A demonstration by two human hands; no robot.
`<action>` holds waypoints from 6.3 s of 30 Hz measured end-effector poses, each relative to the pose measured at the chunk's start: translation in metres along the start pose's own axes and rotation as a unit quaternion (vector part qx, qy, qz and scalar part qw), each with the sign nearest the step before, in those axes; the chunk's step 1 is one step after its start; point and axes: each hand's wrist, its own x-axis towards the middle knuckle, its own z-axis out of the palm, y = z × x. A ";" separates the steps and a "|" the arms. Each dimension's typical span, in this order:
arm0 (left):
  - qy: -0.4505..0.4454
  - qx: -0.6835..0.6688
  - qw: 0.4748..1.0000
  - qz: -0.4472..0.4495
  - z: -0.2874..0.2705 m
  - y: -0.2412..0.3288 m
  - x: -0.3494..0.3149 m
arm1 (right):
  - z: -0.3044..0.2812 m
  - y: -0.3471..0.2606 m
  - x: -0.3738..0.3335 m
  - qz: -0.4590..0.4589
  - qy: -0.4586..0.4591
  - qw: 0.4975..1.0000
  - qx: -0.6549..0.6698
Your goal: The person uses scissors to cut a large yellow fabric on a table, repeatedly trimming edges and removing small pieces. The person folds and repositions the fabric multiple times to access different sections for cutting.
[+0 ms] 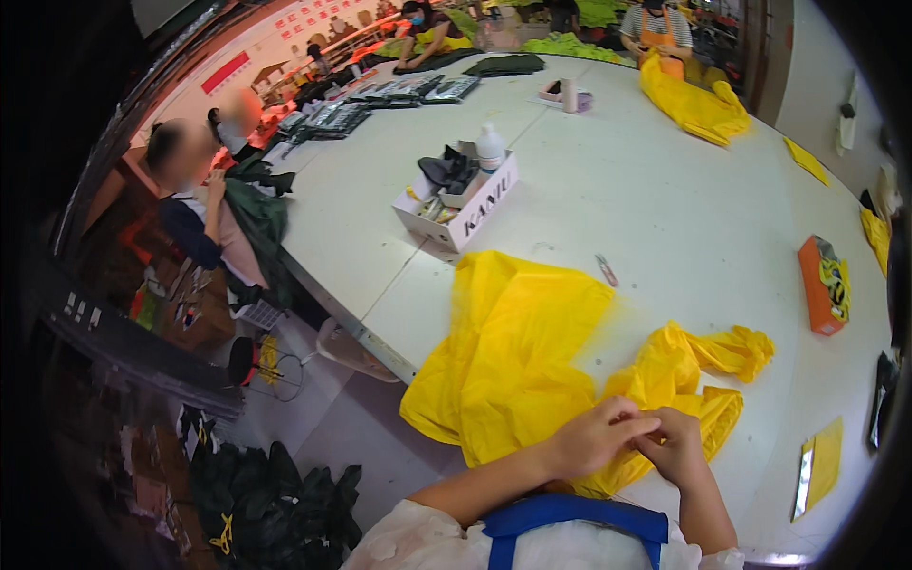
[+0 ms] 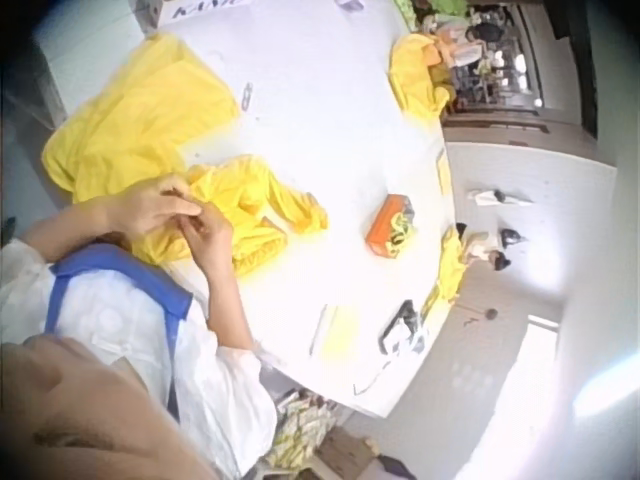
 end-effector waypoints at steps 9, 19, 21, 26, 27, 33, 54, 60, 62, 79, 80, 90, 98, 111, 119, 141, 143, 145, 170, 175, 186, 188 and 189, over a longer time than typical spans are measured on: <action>-0.050 0.188 0.955 0.224 -0.034 0.021 0.009 | -0.001 0.018 0.002 0.085 -0.014 0.938 0.336; 0.041 -0.356 0.932 0.057 -0.024 -0.013 -0.015 | 0.009 0.027 0.000 0.049 0.088 0.980 0.175; 0.056 -0.351 0.934 0.013 -0.020 -0.019 -0.016 | 0.005 0.013 -0.002 -0.009 0.090 0.995 0.048; 0.046 -0.324 0.940 -0.096 -0.022 -0.015 -0.006 | 0.001 0.005 0.002 -0.155 0.107 0.982 -0.023; 0.073 -0.359 0.923 -0.120 -0.022 -0.013 -0.005 | 0.000 0.004 0.002 -0.186 0.097 0.977 -0.043; -0.073 -0.037 0.991 -0.101 -0.013 0.006 0.005 | -0.003 -0.011 0.006 -0.290 -0.020 0.948 -0.127; 0.038 -0.256 0.959 -0.114 0.003 -0.014 0.000 | -0.010 0.034 -0.008 0.134 -0.015 0.747 0.650; 0.097 0.031 0.994 -0.044 0.003 -0.009 -0.004 | -0.004 0.005 -0.003 0.003 -0.049 0.986 0.156; 0.082 0.043 0.995 -0.034 -0.003 -0.015 -0.004 | -0.007 -0.011 -0.001 -0.033 -0.054 0.998 0.006; 0.084 0.115 0.971 -0.194 -0.023 -0.057 -0.023 | -0.080 0.256 -0.023 0.328 0.250 0.877 -0.247; 0.106 0.125 0.971 -0.174 -0.030 -0.058 -0.026 | -0.078 0.252 -0.017 0.276 0.226 0.891 -0.281; 0.202 -0.083 0.969 0.113 -0.023 0.062 0.029 | -0.055 0.183 0.008 -0.098 -0.084 0.954 0.271; 0.171 -0.185 0.962 0.104 0.045 0.076 0.080 | -0.051 0.112 -0.067 -0.221 0.133 0.889 0.379; -0.085 -0.335 0.937 0.058 0.158 0.117 0.116 | -0.246 -0.018 -0.163 -0.249 0.282 0.672 0.638; -0.252 -0.423 0.868 -0.058 0.262 0.132 0.125 | -0.275 -0.034 -0.178 -0.283 0.267 0.700 0.599; -0.434 -0.434 0.706 0.354 0.765 0.354 0.233 | -0.393 0.237 -0.539 -0.104 0.720 0.563 0.393; -0.466 -0.473 0.677 0.318 0.819 0.330 0.245 | -0.475 0.244 -0.593 -0.249 0.765 0.563 0.190; -0.444 -0.463 0.693 0.328 0.852 0.320 0.242 | -0.552 0.258 -0.631 -0.315 0.748 0.561 0.165; -0.322 0.580 0.748 0.004 0.755 -0.164 0.212 | -0.429 0.462 -0.558 0.375 0.378 0.721 -0.444; -0.412 0.524 0.744 0.057 0.820 -0.137 0.207 | -0.484 0.508 -0.626 0.472 0.309 0.652 -0.507; -0.542 0.225 0.761 0.276 0.788 -0.181 0.230 | -0.408 0.462 -0.565 0.439 0.495 0.665 -0.346; -0.502 0.304 0.768 0.258 0.710 -0.175 0.219 | -0.369 0.446 -0.540 0.497 0.434 0.676 -0.327; -0.482 0.353 0.766 0.235 0.667 -0.172 0.212 | -0.352 0.437 -0.527 0.485 0.437 0.689 -0.314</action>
